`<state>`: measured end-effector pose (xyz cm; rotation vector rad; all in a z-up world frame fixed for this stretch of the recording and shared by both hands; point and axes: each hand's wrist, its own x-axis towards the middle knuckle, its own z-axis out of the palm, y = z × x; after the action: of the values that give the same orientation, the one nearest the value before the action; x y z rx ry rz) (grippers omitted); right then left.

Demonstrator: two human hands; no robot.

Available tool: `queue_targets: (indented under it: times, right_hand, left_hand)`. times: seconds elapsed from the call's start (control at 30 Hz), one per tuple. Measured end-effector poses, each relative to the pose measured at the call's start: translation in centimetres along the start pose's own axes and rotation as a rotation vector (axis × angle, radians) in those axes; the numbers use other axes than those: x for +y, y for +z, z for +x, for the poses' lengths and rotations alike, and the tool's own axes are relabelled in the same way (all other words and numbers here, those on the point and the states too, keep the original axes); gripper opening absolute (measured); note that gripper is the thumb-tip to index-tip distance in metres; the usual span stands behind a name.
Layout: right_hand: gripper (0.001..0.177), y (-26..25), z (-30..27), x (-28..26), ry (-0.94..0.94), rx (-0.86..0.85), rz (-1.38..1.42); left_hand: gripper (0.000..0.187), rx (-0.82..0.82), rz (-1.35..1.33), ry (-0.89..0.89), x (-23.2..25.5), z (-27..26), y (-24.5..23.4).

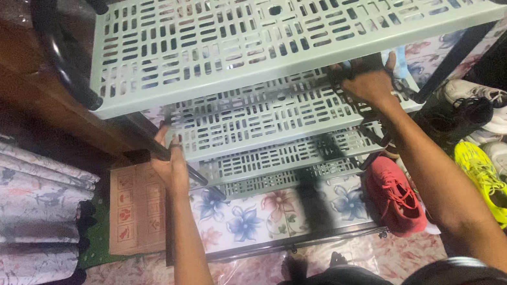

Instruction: The person wipes the surfaces of a multi-tiered plastic shoe rack using a blue cloth. They clean each shelf and the vertical supports systematically from top to bottom.

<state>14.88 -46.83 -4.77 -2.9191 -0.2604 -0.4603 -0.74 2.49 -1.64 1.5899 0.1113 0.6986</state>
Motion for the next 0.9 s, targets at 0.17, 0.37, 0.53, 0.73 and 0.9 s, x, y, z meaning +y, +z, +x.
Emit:
queue_targets:
  times: [0.17,0.37,0.53,0.73,0.9]
  right_hand:
    - [0.073,1.3,1.0,-3.1,0.033,0.036,0.050]
    - [0.076,4.5,2.3,-11.2,-0.075,0.256,0.119]
    - [0.071,5.9,3.1,-20.9,-0.141,0.336,0.064]
    - [0.071,3.9,3.4,-32.5,-0.134,0.122,0.229]
    - [0.069,2.4,3.3,-38.9,-0.143,-0.053,0.259]
  left_hand:
    - [0.032,0.040,-0.004,-0.068,-0.3,-0.3,-0.1]
    - [0.039,0.026,0.082,0.033,-1.5,0.0,-0.8]
    - [0.049,0.019,0.065,-0.060,-2.4,0.0,-1.0]
    - [0.052,-0.002,-0.076,0.072,-3.5,0.4,-1.1]
    - [0.036,0.036,0.063,-0.046,-3.2,0.3,-1.5]
